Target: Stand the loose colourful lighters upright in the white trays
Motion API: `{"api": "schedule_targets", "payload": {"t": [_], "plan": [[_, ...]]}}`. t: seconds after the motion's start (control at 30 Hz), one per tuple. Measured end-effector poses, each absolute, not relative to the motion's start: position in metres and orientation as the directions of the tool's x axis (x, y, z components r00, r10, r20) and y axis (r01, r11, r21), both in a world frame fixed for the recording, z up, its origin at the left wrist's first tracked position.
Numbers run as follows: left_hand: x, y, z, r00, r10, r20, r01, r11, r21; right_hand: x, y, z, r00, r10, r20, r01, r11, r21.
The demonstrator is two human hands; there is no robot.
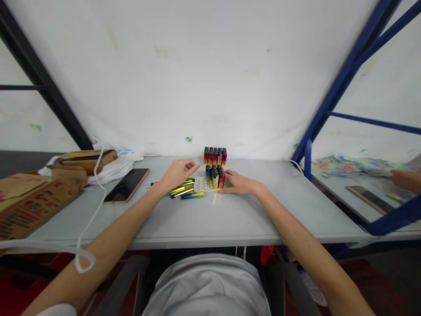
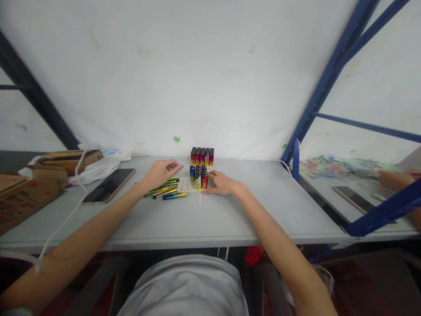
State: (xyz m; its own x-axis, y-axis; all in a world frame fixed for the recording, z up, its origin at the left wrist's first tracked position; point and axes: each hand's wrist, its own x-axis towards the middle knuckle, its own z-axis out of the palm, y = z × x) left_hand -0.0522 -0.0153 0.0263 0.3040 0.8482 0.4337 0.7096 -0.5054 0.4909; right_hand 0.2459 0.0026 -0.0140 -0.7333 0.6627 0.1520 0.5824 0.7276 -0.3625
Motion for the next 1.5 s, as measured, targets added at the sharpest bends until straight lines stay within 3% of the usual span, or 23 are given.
{"api": "schedule_targets", "payload": {"t": [0.07, 0.23, 0.37, 0.53, 0.7, 0.83, 0.97, 1.07, 1.17, 1.3, 1.5], "plan": [[-0.070, -0.009, 0.032, 0.290, 0.865, 0.409, 0.752, -0.470, 0.461, 0.246, 0.002, -0.013, -0.738, 0.659, 0.148, 0.580, 0.730, -0.362], [-0.112, 0.008, 0.033, 0.283, 0.945, 0.166, 0.887, -0.324, 0.328, 0.246, 0.001, -0.011, -0.738, 0.662, 0.134, 0.586, 0.726, -0.361], [-0.118, 0.011, 0.029, 0.306, 0.951, 0.051, 0.887, -0.304, 0.348, 0.246, 0.000, -0.009, -0.740, 0.661, 0.127, 0.589, 0.727, -0.354], [-0.111, 0.010, 0.023, 0.308, 0.941, 0.139, 0.863, -0.338, 0.376, 0.245, 0.000, -0.008, -0.746, 0.655, 0.120, 0.588, 0.732, -0.345], [-0.103, 0.004, 0.028, 0.233, 0.890, 0.391, 0.811, -0.400, 0.428, 0.246, 0.001, -0.011, -0.745, 0.655, 0.130, 0.589, 0.736, -0.333], [-0.090, -0.003, 0.038, 0.172, 0.875, 0.452, 0.668, -0.441, 0.600, 0.245, 0.003, -0.012, -0.745, 0.653, 0.133, 0.589, 0.738, -0.330], [-0.075, -0.004, 0.038, 0.157, 0.909, 0.387, 0.379, -0.418, 0.826, 0.245, 0.004, -0.013, -0.744, 0.653, 0.142, 0.585, 0.740, -0.332], [-0.062, -0.008, 0.032, 0.162, 0.939, 0.304, 0.160, -0.329, 0.931, 0.245, 0.004, -0.014, -0.746, 0.651, 0.138, 0.580, 0.738, -0.346], [-0.051, -0.016, 0.029, 0.238, 0.950, 0.200, 0.008, -0.208, 0.978, 0.246, 0.004, -0.015, -0.743, 0.656, 0.137, 0.582, 0.733, -0.352], [-0.038, -0.028, 0.026, 0.375, 0.916, 0.139, -0.004, -0.148, 0.989, 0.246, 0.003, -0.014, -0.748, 0.649, 0.141, 0.578, 0.741, -0.343], [-0.022, -0.029, 0.017, 0.389, 0.921, 0.020, -0.060, 0.004, 0.998, 0.246, 0.003, -0.014, -0.740, 0.658, 0.138, 0.585, 0.731, -0.351]]}}
